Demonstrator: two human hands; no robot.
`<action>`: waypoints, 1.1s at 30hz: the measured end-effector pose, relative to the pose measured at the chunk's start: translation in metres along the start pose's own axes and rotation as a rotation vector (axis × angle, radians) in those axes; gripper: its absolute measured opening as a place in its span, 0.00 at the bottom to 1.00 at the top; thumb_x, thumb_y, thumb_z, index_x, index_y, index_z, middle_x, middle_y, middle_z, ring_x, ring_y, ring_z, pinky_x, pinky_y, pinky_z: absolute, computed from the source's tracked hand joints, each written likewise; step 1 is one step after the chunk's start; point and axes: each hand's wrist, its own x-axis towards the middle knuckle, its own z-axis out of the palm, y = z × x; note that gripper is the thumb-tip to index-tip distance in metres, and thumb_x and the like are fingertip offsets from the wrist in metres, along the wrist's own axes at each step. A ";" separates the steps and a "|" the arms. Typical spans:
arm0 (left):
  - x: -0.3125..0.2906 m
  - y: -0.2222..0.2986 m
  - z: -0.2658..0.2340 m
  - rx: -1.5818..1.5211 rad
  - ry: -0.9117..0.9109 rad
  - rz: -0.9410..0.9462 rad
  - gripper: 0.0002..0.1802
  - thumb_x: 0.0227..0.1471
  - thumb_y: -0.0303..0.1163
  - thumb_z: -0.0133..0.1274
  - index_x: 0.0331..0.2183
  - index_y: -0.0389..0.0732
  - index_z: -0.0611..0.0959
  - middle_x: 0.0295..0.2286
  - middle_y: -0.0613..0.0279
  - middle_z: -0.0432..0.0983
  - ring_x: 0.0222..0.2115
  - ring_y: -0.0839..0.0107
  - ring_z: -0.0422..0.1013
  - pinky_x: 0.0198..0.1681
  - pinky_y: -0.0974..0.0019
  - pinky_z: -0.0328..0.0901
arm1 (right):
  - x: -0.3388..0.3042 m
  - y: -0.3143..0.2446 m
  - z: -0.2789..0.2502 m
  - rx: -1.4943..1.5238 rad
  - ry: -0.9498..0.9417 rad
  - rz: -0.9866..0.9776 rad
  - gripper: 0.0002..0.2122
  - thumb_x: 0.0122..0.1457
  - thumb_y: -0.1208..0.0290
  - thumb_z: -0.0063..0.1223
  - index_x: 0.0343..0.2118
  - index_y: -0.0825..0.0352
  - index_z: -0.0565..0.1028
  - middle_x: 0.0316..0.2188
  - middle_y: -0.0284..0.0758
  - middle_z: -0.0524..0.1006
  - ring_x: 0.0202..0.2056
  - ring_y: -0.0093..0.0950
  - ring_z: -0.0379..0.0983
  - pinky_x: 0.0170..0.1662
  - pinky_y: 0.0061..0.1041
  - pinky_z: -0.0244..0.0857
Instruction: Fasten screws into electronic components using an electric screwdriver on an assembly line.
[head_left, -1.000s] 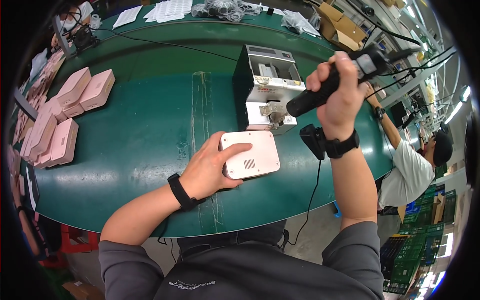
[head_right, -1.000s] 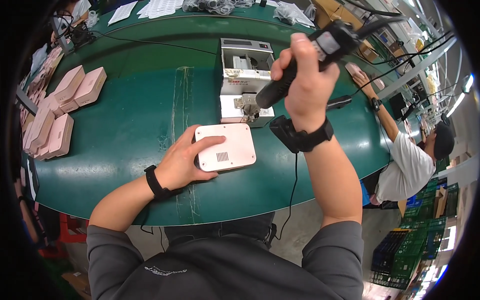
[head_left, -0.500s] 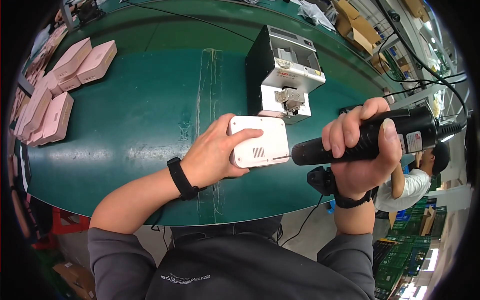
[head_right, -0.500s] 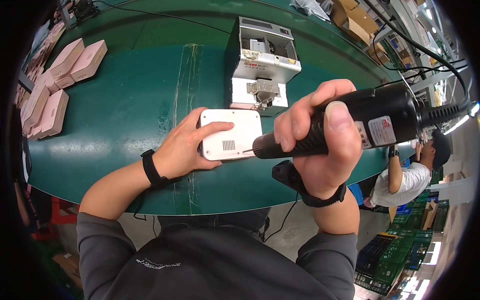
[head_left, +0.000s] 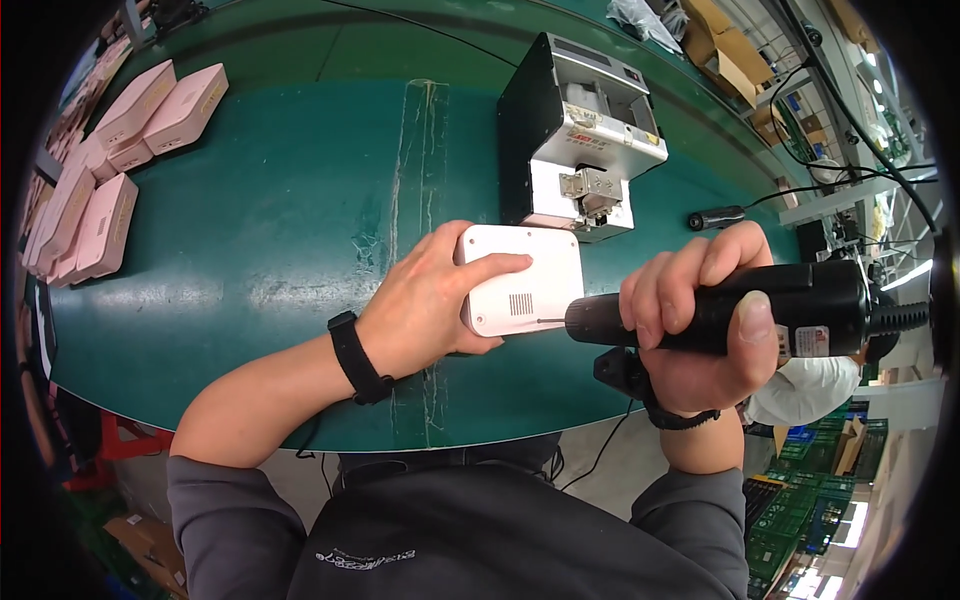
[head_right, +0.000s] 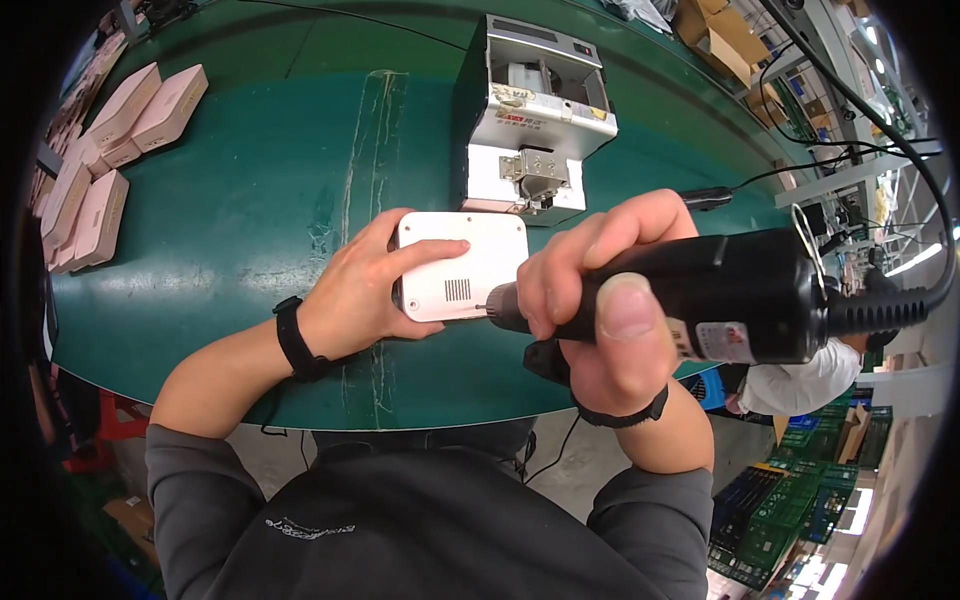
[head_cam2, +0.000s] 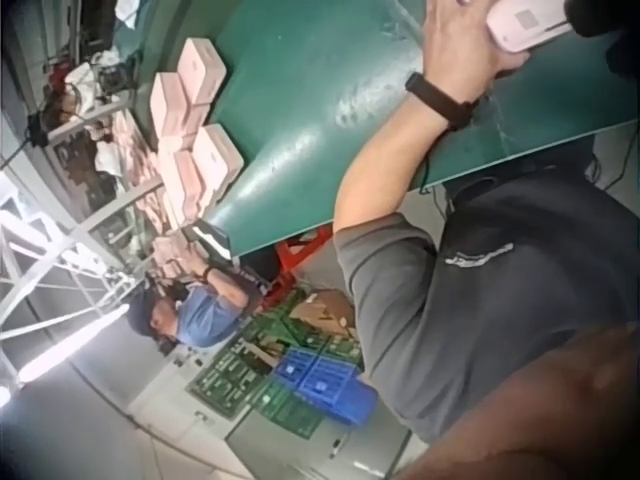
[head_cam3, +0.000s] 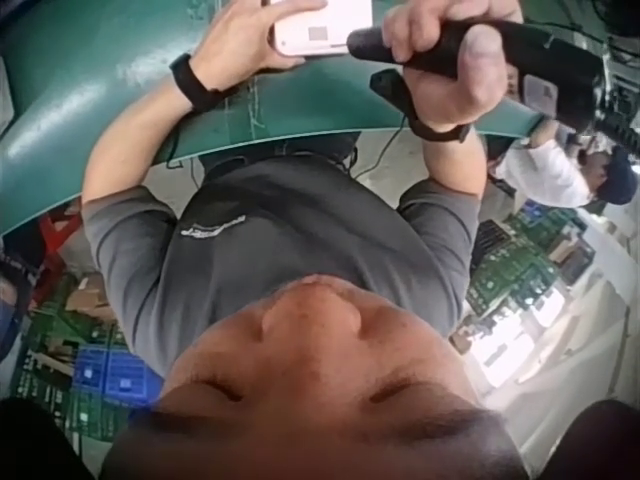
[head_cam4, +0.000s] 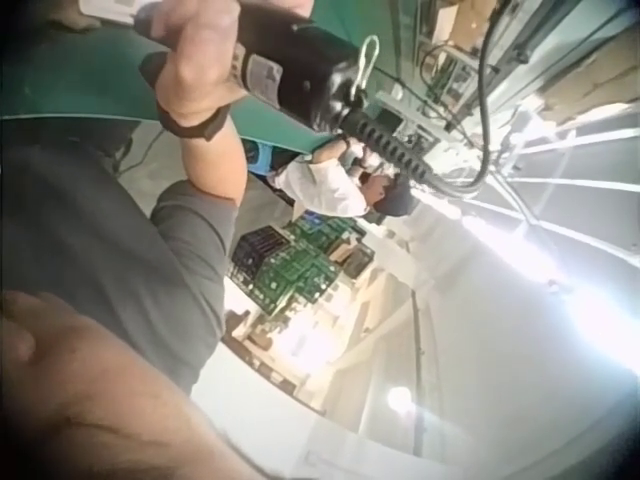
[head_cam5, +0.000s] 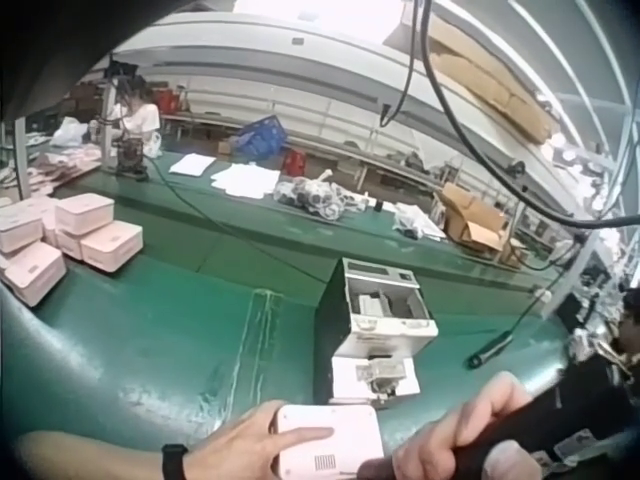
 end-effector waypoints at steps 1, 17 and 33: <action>0.000 0.000 -0.001 0.003 0.003 0.002 0.42 0.28 0.31 0.72 0.52 0.54 0.77 0.48 0.45 0.64 0.45 0.48 0.70 0.51 0.55 0.68 | 0.000 0.002 0.001 0.003 -0.006 -0.001 0.16 0.60 0.53 0.46 0.36 0.63 0.63 0.18 0.31 0.66 0.15 0.24 0.61 0.24 0.28 0.61; -0.002 -0.002 -0.002 0.007 -0.058 0.034 0.42 0.30 0.34 0.72 0.52 0.55 0.77 0.47 0.49 0.63 0.47 0.50 0.69 0.51 0.56 0.68 | 0.087 0.005 -0.033 -0.237 0.340 -0.182 0.13 0.64 0.58 0.44 0.36 0.65 0.68 0.20 0.32 0.66 0.18 0.25 0.62 0.27 0.28 0.60; -0.002 -0.006 0.001 -0.071 -0.049 0.019 0.41 0.30 0.33 0.71 0.52 0.55 0.77 0.48 0.49 0.64 0.48 0.49 0.68 0.52 0.56 0.66 | 0.020 -0.022 0.042 0.102 -0.061 -0.053 0.18 0.61 0.50 0.44 0.38 0.64 0.64 0.19 0.31 0.66 0.16 0.24 0.63 0.25 0.28 0.61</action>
